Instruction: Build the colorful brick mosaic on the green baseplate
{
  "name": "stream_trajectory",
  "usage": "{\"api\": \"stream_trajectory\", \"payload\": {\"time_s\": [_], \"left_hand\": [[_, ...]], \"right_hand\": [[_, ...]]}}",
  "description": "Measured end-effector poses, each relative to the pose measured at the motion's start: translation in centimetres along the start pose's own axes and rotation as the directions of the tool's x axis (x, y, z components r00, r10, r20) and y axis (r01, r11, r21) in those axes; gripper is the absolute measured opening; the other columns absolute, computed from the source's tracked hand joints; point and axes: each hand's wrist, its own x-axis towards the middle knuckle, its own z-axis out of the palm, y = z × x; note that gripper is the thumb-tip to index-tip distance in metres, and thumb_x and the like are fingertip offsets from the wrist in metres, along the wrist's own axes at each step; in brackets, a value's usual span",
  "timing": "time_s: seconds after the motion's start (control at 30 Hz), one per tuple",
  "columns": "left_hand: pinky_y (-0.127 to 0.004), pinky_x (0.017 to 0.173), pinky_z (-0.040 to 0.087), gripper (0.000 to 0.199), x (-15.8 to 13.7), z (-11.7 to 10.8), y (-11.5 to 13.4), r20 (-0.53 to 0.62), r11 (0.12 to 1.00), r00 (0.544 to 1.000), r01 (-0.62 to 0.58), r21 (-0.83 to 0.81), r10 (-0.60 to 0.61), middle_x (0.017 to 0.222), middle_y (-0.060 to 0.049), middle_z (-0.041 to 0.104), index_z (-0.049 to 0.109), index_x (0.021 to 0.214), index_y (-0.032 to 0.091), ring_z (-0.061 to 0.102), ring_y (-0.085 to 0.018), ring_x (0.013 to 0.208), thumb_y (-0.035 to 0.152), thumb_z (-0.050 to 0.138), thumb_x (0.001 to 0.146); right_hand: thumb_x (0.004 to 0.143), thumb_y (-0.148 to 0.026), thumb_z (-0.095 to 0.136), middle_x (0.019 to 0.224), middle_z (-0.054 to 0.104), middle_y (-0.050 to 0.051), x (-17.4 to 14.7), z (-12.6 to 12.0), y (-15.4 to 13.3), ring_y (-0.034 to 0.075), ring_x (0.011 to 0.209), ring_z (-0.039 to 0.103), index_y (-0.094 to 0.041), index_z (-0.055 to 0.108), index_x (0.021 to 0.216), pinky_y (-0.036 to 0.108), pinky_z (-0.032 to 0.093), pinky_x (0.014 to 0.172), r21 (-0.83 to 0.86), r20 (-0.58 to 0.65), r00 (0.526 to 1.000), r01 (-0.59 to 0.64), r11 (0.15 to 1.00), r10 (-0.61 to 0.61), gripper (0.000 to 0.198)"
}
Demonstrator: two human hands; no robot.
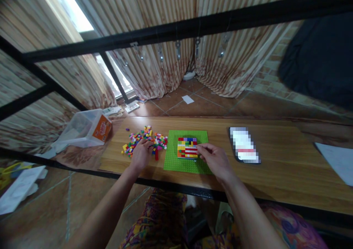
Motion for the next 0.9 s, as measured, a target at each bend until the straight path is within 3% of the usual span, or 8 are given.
{"api": "stream_trajectory", "payload": {"time_s": [0.17, 0.37, 0.53, 0.9], "left_hand": [[-0.031, 0.078, 0.047, 0.013, -0.3, -0.3, 0.6, 0.018, 0.999, 0.999, 0.036, -0.024, -0.035, 0.09, -0.008, 0.062, 0.064, 0.083, 0.019, 0.06, -0.021, 0.086, 0.015, 0.051, 0.085], [-0.024, 0.068, 0.044, 0.008, -1.8, 0.7, 3.5, 0.054, 0.95, 0.999, 0.016, -0.312, 0.001, 0.075, -0.001, 0.061, 0.059, 0.077, 0.018, 0.059, -0.014, 0.071, 0.016, 0.054, 0.082], [-0.021, 0.062, 0.041, 0.007, -2.4, 2.2, 5.9, 0.105, 0.888, 0.994, 0.037, -0.458, 0.012, 0.069, 0.002, 0.06, 0.057, 0.076, 0.018, 0.056, -0.01, 0.063, 0.013, 0.054, 0.079], [-0.022, 0.066, 0.042, 0.02, -1.1, 2.0, 8.3, 0.086, 0.912, 0.988, -0.082, -0.402, 0.127, 0.078, -0.002, 0.066, 0.065, 0.081, 0.018, 0.06, -0.012, 0.069, 0.006, 0.049, 0.082]], "right_hand": [[0.07, -0.055, 0.067, 0.075, 0.069, 0.004, 0.0, 0.0, -0.1, 0.015, 0.065, 0.054, -0.019, 0.072, 0.084, 0.028, 0.04, 0.059, 0.005, -0.002, 1.0, -0.013, 1.0, 0.013, 0.039], [0.069, -0.054, 0.067, 0.072, 0.069, 0.004, -0.2, 0.3, -0.9, 0.014, 0.062, 0.053, -0.019, 0.071, 0.078, 0.028, 0.042, 0.06, 0.035, -0.019, 1.0, 0.007, 0.999, -0.006, 0.037], [0.068, -0.055, 0.067, 0.072, 0.069, 0.004, -0.3, 0.3, -1.0, 0.013, 0.06, 0.054, -0.019, 0.071, 0.079, 0.028, 0.043, 0.059, 0.019, -0.045, 0.999, 0.014, 1.0, -0.013, 0.038], [0.068, -0.053, 0.067, 0.07, 0.069, 0.003, -0.2, 0.2, -1.1, 0.013, 0.06, 0.053, -0.019, 0.071, 0.079, 0.027, 0.042, 0.058, 0.01, -0.046, 0.999, 0.011, 1.0, -0.01, 0.036]]}}
